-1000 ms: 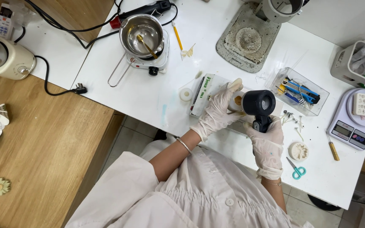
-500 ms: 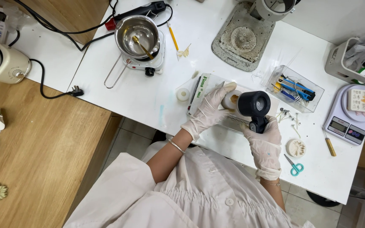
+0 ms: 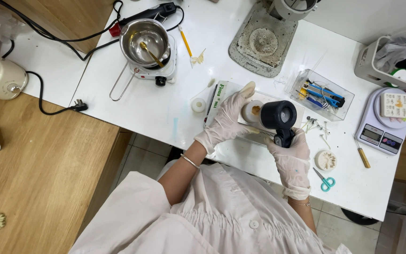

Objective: Refining and assembling small wax decorative components using a heat gun and small tools in a candle studio.

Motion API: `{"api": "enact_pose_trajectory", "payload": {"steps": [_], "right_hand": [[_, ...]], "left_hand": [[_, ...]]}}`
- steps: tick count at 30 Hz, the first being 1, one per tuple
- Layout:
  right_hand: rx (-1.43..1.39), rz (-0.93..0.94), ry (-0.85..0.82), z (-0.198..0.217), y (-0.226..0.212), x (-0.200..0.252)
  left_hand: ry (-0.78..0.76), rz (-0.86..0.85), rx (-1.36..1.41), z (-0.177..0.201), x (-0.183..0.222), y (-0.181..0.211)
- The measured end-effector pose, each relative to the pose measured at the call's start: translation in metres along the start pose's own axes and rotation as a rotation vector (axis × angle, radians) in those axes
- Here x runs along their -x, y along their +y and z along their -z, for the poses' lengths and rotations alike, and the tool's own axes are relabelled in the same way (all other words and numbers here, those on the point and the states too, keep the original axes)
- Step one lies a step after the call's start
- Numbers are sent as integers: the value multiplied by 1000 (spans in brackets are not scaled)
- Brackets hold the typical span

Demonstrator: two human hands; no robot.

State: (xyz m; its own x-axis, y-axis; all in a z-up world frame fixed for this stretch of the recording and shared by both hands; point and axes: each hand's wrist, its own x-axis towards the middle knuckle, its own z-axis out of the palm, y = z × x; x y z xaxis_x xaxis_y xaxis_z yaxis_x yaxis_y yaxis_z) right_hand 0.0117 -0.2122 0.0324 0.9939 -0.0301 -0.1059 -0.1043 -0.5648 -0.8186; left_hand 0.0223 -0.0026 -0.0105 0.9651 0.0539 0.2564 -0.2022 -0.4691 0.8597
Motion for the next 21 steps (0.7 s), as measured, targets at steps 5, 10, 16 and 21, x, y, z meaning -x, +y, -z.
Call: {"api": "enact_pose_trajectory", "payload": {"steps": [5,10,16,21], "right_hand": [[46,-19,-13,1,-7,4],[73,-31,-17,3,-10,6],[99,-37,-3,4,-6,4],[69,-37,-7,5,-2,4]], "left_hand": [[-142,-205,374,7,-15,-22],[-289,-166,26,7,-29,-24],[-129,-123,-181,1,-13,1],[27,-104,-198,-19,3,-10]]}}
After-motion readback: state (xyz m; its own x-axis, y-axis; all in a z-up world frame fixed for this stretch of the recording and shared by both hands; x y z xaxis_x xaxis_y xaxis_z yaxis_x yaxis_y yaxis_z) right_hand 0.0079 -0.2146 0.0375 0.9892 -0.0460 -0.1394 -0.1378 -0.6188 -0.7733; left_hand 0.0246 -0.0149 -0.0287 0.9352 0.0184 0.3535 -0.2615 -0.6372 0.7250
